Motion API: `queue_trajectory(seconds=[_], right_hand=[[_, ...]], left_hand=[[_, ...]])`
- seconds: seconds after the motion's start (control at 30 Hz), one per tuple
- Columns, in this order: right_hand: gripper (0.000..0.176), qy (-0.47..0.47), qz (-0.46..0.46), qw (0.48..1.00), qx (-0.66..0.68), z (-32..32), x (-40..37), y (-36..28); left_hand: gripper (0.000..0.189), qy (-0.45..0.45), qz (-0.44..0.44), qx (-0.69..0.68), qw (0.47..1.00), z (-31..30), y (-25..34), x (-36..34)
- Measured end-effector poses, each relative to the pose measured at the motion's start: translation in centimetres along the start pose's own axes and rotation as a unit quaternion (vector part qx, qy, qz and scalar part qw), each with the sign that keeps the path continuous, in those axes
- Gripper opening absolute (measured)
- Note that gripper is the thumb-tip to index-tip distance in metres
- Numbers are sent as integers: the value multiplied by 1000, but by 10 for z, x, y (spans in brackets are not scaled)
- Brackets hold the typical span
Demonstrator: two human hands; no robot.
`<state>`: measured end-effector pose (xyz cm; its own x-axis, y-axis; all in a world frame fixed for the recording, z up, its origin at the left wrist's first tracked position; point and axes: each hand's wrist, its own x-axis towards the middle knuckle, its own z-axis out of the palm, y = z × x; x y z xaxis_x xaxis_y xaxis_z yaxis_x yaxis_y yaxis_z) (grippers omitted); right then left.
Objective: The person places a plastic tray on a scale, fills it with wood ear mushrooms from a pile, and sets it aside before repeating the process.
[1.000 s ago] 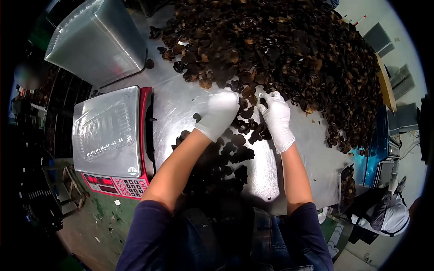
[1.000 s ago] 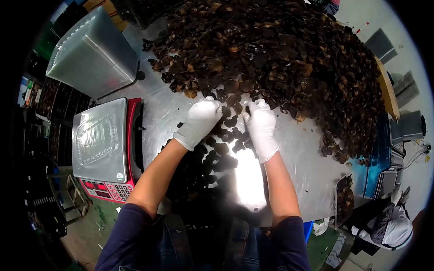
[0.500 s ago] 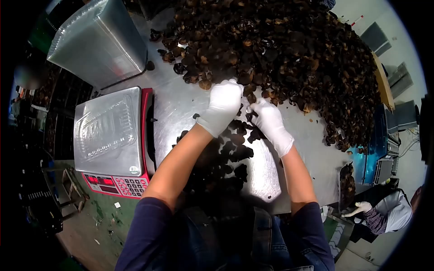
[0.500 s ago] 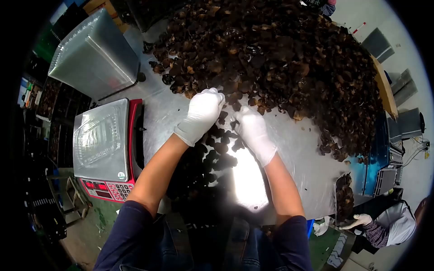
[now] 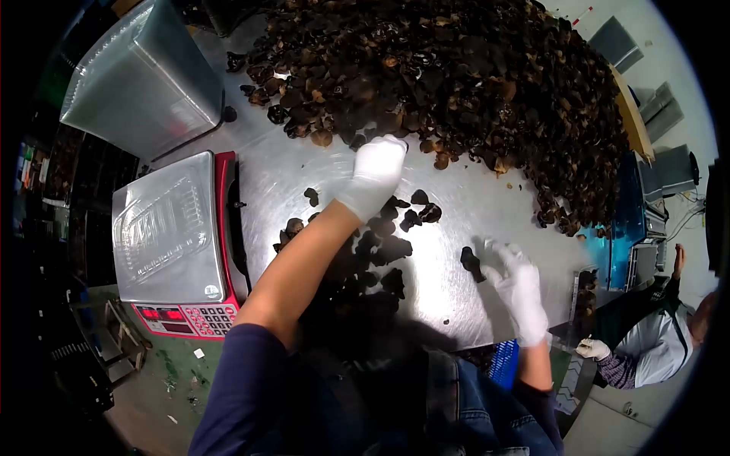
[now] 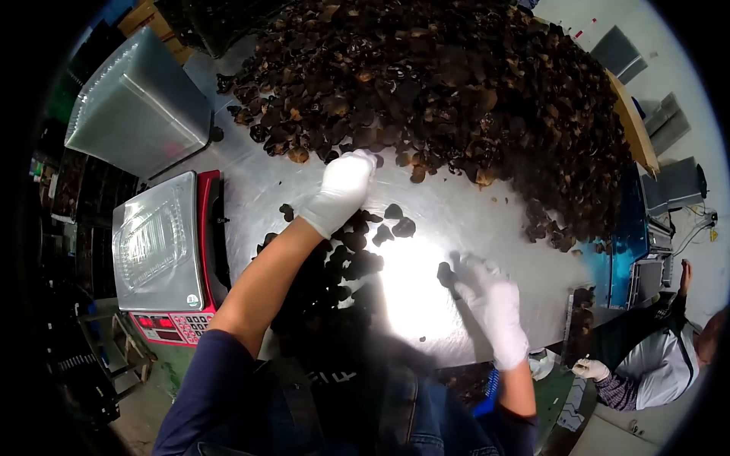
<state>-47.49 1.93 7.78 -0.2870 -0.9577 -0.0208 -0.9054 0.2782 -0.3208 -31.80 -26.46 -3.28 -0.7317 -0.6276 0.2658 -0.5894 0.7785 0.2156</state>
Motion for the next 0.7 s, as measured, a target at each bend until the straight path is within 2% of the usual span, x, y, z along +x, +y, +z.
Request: queue_trajectory(seconds=[0.03,0.07,0.13,0.17,0.2,0.23,0.27,0.3,0.33,0.37,0.4,0.43,0.47,0.53,0.57,0.6,0.67,0.7], right_hand=[[51,28,55,996,-67,13,12,-10],[59,42,66,995,-68,31,17,-8],[51,58,83,994,46,63,12,-15],[47,70,104,969,215,85,3,-21],[44,76,123,914,379,102,-4,-30],[38,-2,19,958,285,77,0,-54],[40,-14,-5,955,298,65,6,-67],[39,29,-22,967,252,66,17,-65],[39,73,-40,976,203,68,32,-63],[36,168,-61,969,171,72,54,-60],[31,141,18,966,217,64,72,-65],[30,158,-1,970,184,76,90,-58],[30,175,-20,973,151,89,101,-52],[29,61,-56,981,175,80,93,-67],[29,63,-169,975,127,96,83,-61],[23,13,-194,975,107,82,67,-72],[18,-51,-221,957,179,63,58,-63],[17,29,-186,968,167,65,68,-52]], left_hand=[[7,86,44,-43,994,-6,-5,-11],[7,173,88,-86,977,-13,-11,-21],[14,51,25,-97,994,-30,-19,-41],[14,-16,10,-90,996,-41,-22,-53],[14,-18,6,-89,996,-55,-24,-58],[13,-89,-7,-186,978,-72,-24,-61],[13,-161,-19,-280,946,-88,-22,-63],[15,-185,-47,-337,922,-99,-21,-60],[15,-188,-47,-337,921,-98,-22,-57],[15,-181,-98,-366,908,-97,-21,-49],[14,-170,-148,-394,891,-96,-19,-42],[16,-110,-144,-351,919,-83,-18,-39],[17,-22,-106,-336,936,-74,-16,-39],[20,55,-24,-167,984,-57,-12,-42],[27,-51,-7,-116,992,-62,-6,-46],[30,-113,-36,-193,974,-67,-5,-57],[31,-236,-33,-158,958,-91,10,-58],[31,-236,-34,-159,958,-93,14,-65]])
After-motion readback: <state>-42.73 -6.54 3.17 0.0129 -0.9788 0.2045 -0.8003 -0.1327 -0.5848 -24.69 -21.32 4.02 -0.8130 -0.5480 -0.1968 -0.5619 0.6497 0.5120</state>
